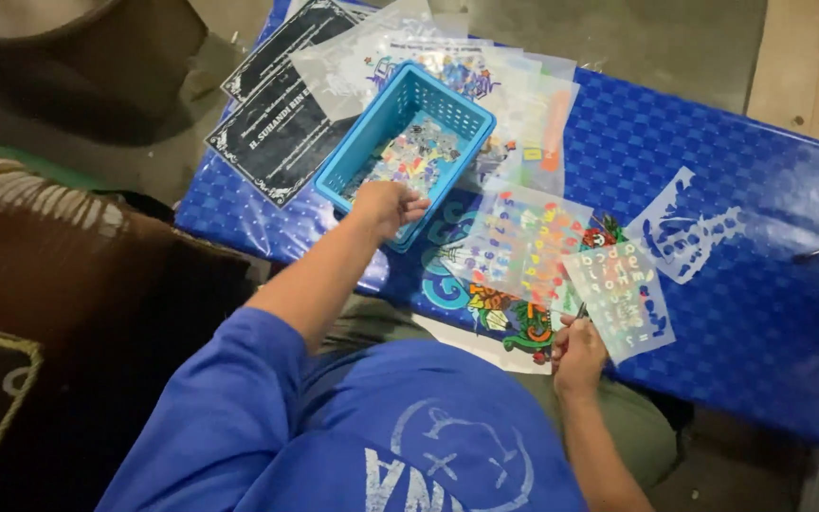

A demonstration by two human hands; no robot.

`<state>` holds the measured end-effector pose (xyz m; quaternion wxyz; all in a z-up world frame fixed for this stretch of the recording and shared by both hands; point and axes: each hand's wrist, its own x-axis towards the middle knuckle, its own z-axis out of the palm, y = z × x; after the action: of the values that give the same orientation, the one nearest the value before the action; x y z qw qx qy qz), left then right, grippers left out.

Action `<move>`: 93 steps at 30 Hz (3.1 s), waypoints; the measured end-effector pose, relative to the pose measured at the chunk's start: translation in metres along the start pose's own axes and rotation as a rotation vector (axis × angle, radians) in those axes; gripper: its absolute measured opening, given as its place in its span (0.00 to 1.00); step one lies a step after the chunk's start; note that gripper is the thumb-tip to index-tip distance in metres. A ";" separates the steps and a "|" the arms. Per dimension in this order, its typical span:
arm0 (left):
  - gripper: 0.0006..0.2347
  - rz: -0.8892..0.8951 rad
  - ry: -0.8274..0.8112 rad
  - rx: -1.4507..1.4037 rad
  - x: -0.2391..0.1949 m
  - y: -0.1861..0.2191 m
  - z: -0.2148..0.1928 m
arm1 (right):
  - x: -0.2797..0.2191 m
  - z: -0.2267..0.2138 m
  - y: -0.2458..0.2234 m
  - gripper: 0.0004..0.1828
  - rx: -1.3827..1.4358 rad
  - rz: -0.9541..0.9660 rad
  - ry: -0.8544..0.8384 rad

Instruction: Cutting out individual letter and number stickers from a sheet using scissors.

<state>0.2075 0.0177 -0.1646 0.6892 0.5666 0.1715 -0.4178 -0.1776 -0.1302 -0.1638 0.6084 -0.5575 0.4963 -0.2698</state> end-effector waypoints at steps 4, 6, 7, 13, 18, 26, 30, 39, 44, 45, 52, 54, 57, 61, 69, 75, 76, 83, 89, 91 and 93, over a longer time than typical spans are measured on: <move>0.27 -0.013 0.073 -0.022 -0.049 0.036 -0.010 | -0.004 -0.006 0.013 0.17 -0.051 0.012 -0.018; 0.26 0.182 0.110 0.112 -0.058 0.034 -0.017 | -0.003 -0.007 0.018 0.13 -0.158 0.077 -0.101; 0.26 0.183 0.109 0.111 -0.092 0.038 -0.008 | -0.004 -0.007 0.020 0.13 -0.158 0.075 -0.100; 0.18 0.631 0.077 0.502 -0.184 -0.002 0.014 | -0.019 -0.008 0.003 0.09 -0.426 -0.107 0.002; 0.13 0.405 -0.163 0.653 -0.158 -0.058 0.015 | 0.008 -0.032 0.023 0.08 -0.782 -0.768 0.177; 0.18 0.350 -0.334 1.108 -0.065 -0.148 0.071 | 0.020 -0.030 0.032 0.13 -1.105 -0.442 0.259; 0.23 0.325 -0.336 1.225 -0.050 -0.187 0.100 | 0.025 -0.031 0.054 0.19 -1.348 -0.346 0.136; 0.26 0.374 -0.275 0.971 -0.096 -0.144 0.116 | 0.016 -0.025 0.064 0.24 -1.388 -0.671 -0.009; 0.30 0.318 -0.291 1.044 -0.079 -0.159 0.117 | 0.013 -0.026 0.049 0.29 -1.364 -0.559 0.176; 0.32 0.314 -0.294 1.090 -0.074 -0.165 0.117 | 0.014 -0.027 0.050 0.29 -1.364 -0.551 0.179; 0.33 0.312 -0.330 1.132 -0.056 -0.194 0.151 | 0.018 -0.022 0.054 0.29 -1.427 -0.590 0.163; 0.34 0.337 -0.331 1.089 -0.057 -0.196 0.151 | 0.024 -0.021 0.059 0.23 -1.410 -0.770 0.260; 0.32 0.397 -0.393 1.102 -0.096 -0.175 0.152 | 0.018 -0.024 0.047 0.17 -1.273 -0.760 0.208; 0.30 0.417 -0.356 1.072 -0.084 -0.188 0.128 | 0.013 -0.028 0.053 0.23 -1.212 -0.664 0.177; 0.26 0.251 -0.238 0.985 -0.094 -0.154 0.111 | 0.028 -0.028 0.022 0.38 -1.188 -0.142 -0.227; 0.25 0.177 -0.249 0.887 -0.087 -0.152 0.087 | 0.030 -0.032 0.075 0.05 -1.435 -0.935 0.046; 0.25 0.173 -0.246 0.879 -0.089 -0.151 0.083 | 0.028 -0.032 0.073 0.05 -1.440 -0.939 0.038; 0.23 0.236 -0.181 0.892 -0.057 -0.175 0.062 | 0.021 -0.030 0.057 0.03 -1.321 -0.988 0.049; 0.22 0.203 -0.250 0.771 -0.062 -0.175 0.060 | -0.015 -0.031 -0.049 0.05 -0.891 -1.000 0.102; 0.23 0.190 -0.308 0.702 -0.080 -0.169 0.070 | -0.031 -0.032 -0.077 0.06 -0.752 -0.994 0.102; 0.28 0.009 -0.493 0.665 -0.111 -0.151 0.082 | -0.033 -0.044 -0.075 0.12 -0.445 -0.847 -0.007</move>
<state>0.0062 -0.0173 -0.1577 0.4910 0.6420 -0.1453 -0.5707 -0.2123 -0.1368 -0.0779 0.3124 -0.8282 0.2693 -0.3794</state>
